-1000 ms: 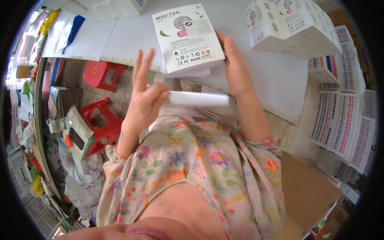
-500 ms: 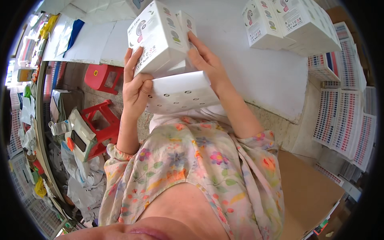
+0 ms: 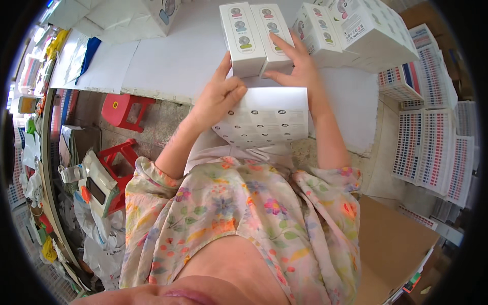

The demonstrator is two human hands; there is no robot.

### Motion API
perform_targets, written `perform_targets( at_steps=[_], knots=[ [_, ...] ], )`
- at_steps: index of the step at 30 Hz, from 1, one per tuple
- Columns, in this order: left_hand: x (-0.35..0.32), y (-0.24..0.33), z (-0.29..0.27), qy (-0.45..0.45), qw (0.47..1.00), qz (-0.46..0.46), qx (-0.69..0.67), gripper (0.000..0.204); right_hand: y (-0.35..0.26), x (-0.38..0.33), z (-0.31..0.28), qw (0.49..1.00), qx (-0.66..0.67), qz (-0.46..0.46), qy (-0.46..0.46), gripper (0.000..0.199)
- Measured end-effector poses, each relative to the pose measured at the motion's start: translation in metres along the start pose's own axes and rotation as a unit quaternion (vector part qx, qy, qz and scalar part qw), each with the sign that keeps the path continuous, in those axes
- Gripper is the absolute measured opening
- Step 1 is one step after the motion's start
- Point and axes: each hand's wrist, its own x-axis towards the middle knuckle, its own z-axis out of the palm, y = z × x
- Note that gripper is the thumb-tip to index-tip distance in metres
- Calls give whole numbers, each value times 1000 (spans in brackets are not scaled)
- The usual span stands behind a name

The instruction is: Applying stickers and labels to small white product boxes in a factory setting.

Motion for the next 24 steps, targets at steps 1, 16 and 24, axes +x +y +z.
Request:
perform_targets(
  at_steps=[1, 16, 24],
  knots=[
    [-1, 5, 4, -3, 1000, 2, 0, 11, 0, -2, -5, 1000, -1, 1, 3, 76],
    [106, 70, 50, 10, 964, 265, -24, 14, -80, 19, -127, 850, -411, -250, 214, 63],
    [126, 45, 71, -31, 980, 155, -123, 16, -82, 12, -137, 879, -352, -172, 271, 57]
  ],
)
